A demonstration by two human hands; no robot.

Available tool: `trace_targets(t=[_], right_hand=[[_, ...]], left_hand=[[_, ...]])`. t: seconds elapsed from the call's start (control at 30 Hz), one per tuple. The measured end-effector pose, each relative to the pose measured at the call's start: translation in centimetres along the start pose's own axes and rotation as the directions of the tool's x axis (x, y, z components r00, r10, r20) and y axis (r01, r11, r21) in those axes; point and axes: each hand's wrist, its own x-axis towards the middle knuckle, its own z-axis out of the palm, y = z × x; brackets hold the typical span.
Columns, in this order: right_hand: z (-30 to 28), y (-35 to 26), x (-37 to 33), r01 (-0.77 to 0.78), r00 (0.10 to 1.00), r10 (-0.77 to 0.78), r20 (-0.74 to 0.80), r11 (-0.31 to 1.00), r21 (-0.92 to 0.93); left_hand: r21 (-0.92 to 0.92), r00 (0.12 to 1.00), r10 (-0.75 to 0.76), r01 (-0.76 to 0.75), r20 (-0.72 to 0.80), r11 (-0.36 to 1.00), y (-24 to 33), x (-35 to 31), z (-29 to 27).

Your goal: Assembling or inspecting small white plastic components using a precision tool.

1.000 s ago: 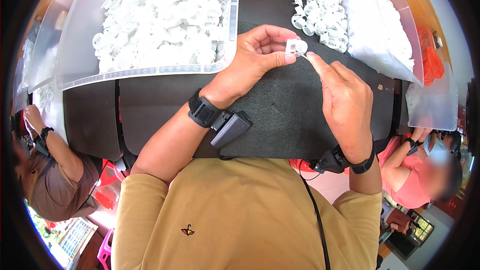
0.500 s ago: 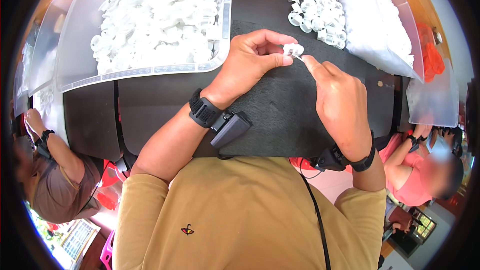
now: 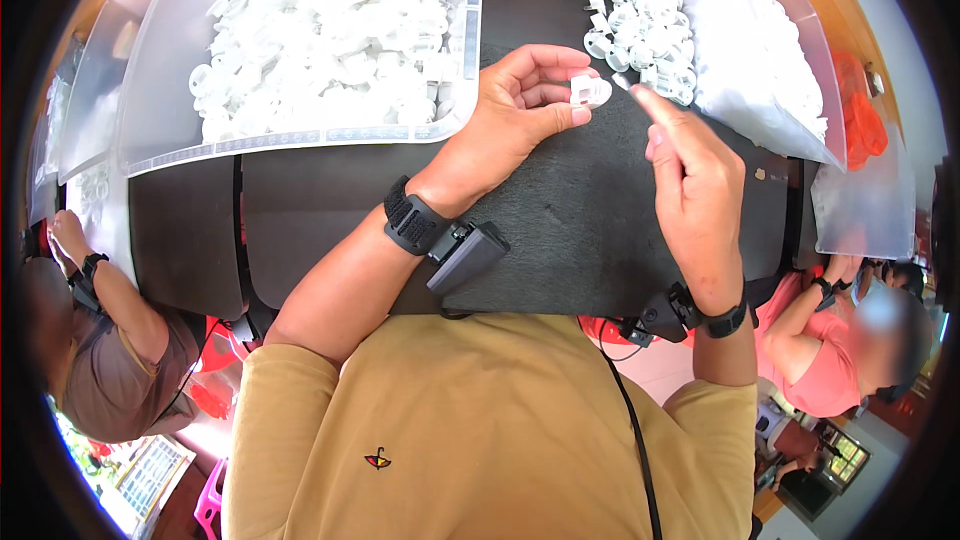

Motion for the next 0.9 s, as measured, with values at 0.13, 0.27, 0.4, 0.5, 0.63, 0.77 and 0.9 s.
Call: trace_targets(t=[0.13, 0.27, 0.4, 0.5, 0.63, 0.77, 0.9], right_hand=[[1.8, 0.6, 0.8, -0.13, 0.985, 0.163, -0.05, 0.906, 0.403], [3.0, 1.2, 1.2, -0.32, 0.944, 0.288, 0.159, 0.695, 0.644], [3.3, 1.4, 1.3, -0.277, 0.955, 0.279, 0.097, 0.733, 0.621], [3.3, 1.4, 1.2, -0.218, 0.965, 0.26, 0.027, 0.743, 0.633], [3.4, 1.9, 1.2, -0.227, 0.969, 0.243, 0.05, 0.781, 0.582], [2.7, 1.0, 1.3, -0.052, 0.995, 0.076, -0.07, 0.955, 0.293], [1.2, -0.2, 0.4, 0.057, 0.995, -0.039, -0.091, 0.976, 0.211]], left_hand=[[-0.037, 1.0, 0.004, -0.004, 0.013, 0.999, 0.0, 0.0, 0.1], [-0.026, 0.998, -0.006, 0.007, 0.063, 1.0, -0.3, -0.1, -0.1], [-0.061, 0.998, -0.004, 0.007, 0.055, 0.998, 0.0, -0.2, 0.1], [-0.153, 0.998, -0.046, 0.053, 0.047, 0.987, 0.2, -0.3, 0.1], [-0.076, 0.994, -0.083, 0.089, 0.078, 0.993, -0.1, -0.1, -0.1], [-0.062, 0.993, -0.094, 0.098, 0.069, 0.993, -0.7, 0.1, -0.4], [-0.091, 0.993, -0.112, 0.115, 0.035, 0.989, -0.5, 0.0, -0.6]])
